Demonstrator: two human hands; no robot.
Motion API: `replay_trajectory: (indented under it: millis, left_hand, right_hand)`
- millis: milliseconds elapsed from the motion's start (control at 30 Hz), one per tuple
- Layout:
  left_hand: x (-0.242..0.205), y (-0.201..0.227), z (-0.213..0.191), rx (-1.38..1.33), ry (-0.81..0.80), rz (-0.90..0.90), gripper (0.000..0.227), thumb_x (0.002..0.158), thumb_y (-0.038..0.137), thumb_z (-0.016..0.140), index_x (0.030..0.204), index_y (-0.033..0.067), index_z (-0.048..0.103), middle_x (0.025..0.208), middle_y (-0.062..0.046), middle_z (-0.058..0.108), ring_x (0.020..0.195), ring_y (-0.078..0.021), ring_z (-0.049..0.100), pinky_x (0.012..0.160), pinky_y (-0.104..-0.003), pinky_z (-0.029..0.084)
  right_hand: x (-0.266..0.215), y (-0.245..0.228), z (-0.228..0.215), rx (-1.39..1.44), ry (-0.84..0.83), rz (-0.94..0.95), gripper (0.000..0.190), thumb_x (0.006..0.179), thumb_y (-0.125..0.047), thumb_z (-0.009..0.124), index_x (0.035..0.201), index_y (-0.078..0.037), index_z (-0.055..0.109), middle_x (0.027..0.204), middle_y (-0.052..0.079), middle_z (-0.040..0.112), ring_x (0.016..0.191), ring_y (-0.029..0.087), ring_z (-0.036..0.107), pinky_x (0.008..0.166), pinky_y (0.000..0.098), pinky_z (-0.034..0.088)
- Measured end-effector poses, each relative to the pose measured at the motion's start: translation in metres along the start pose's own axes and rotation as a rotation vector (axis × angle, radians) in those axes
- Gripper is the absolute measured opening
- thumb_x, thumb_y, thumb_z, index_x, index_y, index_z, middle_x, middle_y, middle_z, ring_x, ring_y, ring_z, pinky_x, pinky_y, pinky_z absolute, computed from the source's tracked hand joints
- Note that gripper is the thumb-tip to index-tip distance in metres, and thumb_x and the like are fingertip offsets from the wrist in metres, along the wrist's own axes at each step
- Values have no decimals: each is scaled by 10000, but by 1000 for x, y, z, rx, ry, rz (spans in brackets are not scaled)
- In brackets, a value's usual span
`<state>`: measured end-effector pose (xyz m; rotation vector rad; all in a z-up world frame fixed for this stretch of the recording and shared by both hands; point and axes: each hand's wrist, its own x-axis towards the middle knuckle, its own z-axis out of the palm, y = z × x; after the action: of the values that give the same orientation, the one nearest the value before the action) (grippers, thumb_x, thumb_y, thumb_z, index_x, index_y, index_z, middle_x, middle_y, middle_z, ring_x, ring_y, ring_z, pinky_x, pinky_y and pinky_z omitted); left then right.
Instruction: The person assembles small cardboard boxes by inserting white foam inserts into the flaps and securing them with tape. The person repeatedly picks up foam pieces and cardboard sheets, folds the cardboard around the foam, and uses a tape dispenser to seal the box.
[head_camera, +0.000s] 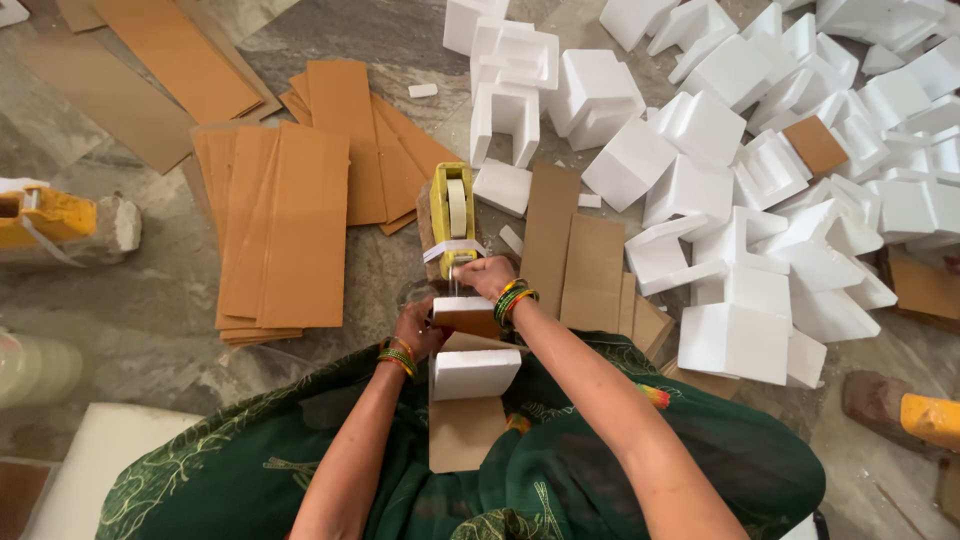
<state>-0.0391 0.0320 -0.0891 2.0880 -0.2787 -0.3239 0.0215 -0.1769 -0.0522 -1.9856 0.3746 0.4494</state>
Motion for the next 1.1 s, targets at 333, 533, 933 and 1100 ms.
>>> replay_trajectory:
  millis: [333,533,933,1100]
  left_hand:
    - [-9,-8,6,-52,60,164,387,698,205,835,1049,105,706,897,-163,684,894,-395,634,786,-461,522]
    - [-5,-40,31,-22,75,268,405,686,82,758,1085,117,706,991,-164,702,995,-413,638,880,-452,537]
    - [1,-20,30,-298,-29,70,714,672,-53,768,1348,35,556,1153,-160,669,1069,-287,632,903,-369,522]
    - [16,-59,50,-763,-286,-292,580,657,-86,723,1226,6,654,1087,-73,742,937,-201,716,812,-369,607]
  right_hand:
    - [19,14,2,-289,-104,161,446,769,-376,869,969,19,818,937,135,781,765,201,662,717,337,556]
    - [41,32,1,-700,-338,207,582,770,-527,828,1044,-14,797,1074,118,773,916,201,697,832,339,551]
    - [97,87,11,-734,-622,226,591,897,-612,623,1149,-96,764,1103,97,756,978,236,663,891,379,511]
    - [83,91,23,-828,-532,164,627,916,-633,589,1167,-79,743,1108,122,749,1017,261,671,918,382,512]
